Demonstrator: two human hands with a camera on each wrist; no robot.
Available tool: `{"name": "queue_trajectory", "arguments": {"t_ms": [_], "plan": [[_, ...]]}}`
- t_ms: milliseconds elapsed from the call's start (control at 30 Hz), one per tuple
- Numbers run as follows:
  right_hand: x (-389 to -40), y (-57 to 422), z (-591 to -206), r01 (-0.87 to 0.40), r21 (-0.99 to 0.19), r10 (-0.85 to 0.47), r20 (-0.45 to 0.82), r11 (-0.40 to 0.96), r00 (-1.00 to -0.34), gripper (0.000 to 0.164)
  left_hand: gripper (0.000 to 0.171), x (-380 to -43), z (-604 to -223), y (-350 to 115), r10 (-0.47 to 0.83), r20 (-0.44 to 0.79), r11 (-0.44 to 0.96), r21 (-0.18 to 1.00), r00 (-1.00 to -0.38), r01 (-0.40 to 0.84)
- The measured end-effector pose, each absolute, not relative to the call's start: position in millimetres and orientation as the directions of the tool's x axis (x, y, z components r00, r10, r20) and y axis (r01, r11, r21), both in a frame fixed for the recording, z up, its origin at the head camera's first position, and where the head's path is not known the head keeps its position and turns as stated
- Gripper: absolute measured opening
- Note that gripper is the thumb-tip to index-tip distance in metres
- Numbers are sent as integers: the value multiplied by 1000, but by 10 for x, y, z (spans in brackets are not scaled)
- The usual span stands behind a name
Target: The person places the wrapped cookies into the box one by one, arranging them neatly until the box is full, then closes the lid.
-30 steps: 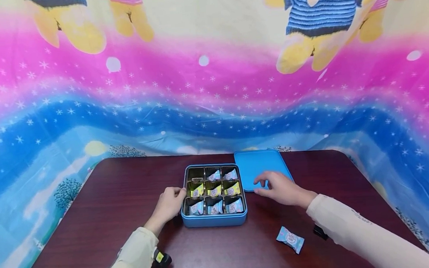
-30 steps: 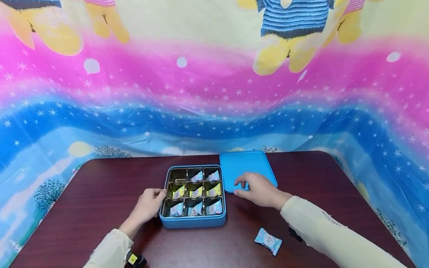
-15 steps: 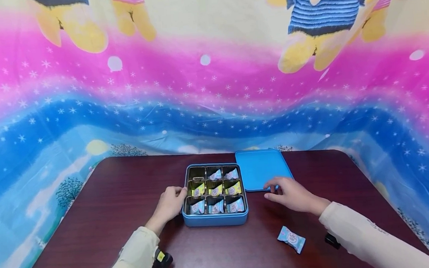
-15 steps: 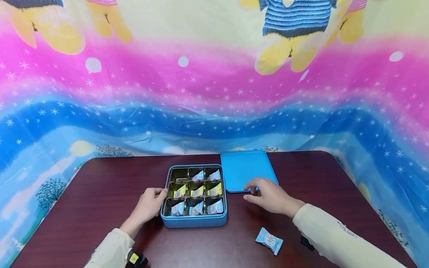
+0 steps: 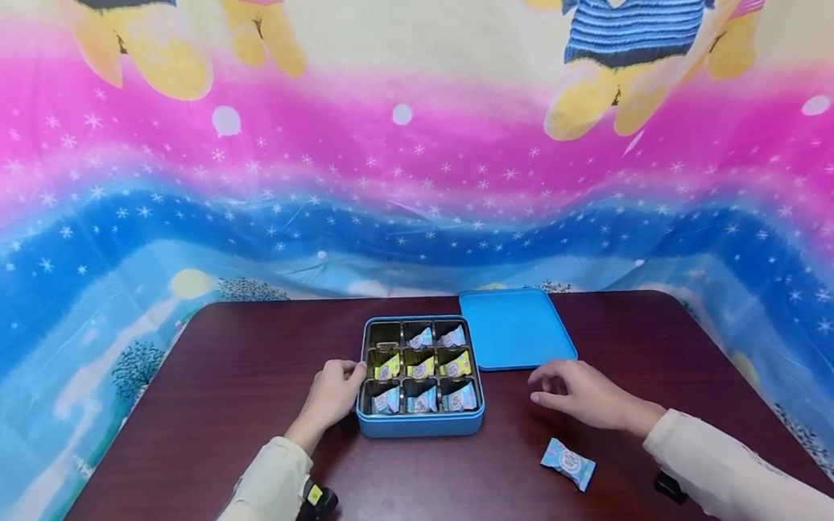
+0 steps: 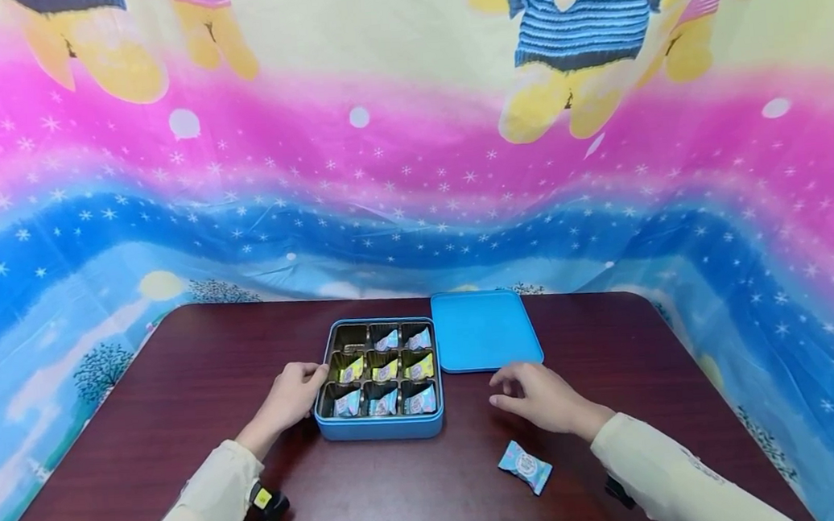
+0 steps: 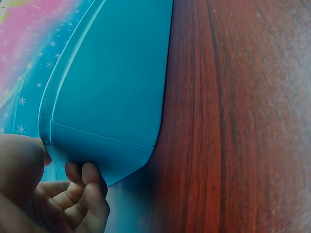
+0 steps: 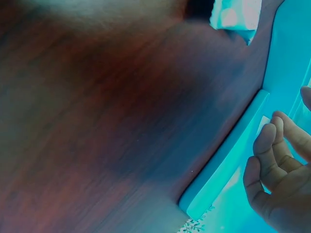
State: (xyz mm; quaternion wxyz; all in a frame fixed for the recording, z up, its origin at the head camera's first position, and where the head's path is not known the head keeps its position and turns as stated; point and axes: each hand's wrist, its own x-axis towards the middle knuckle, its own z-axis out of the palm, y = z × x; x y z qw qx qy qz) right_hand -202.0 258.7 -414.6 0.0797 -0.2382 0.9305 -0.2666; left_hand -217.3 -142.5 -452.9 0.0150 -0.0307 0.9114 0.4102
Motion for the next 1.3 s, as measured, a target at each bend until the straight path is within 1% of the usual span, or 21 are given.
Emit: {"name": "queue_trajectory", "arguments": {"t_ms": [200,500,600,767,900,1067,1167,1300], "plan": [[-1939,2669,-4170,-375,-564,-494,-69,735,-867,32,43,-2173,-4542,-1424,-42,-53,666,743,-998,-68],[-1781,2802,-4184,-355,-567,-510,-136,743,-849,26,42,-2170,-4535,-1409,-37,-45,666,744,-998,-58],[-1731,2834,-4179,-339,-569,-512,-174,749,-841,29,43,-2169,-4529,-1412,-39,-44,667,743,-998,-59],[-1666,2860,-4189,-332,-539,-510,-220,774,-831,41,42,-2168,-4518,-1418,-48,-34,672,738,-998,-58],[-1614,2860,-4216,-345,-515,-508,-215,785,-834,49,43,-2170,-4515,-1422,-49,-34,672,738,-998,-58],[-1562,2847,-4264,-381,-495,-523,-184,781,-832,54,43,-2174,-4530,-1430,-47,-36,673,738,-998,-58],[-1556,2844,-4297,-378,-492,-518,-186,785,-835,52,43,-2174,-4532,-1429,-49,-34,672,739,-998,-58],[-1576,2852,-4317,-335,-498,-484,-205,800,-851,46,43,-2174,-4529,-1425,-47,-33,675,736,-998,-56]]}}
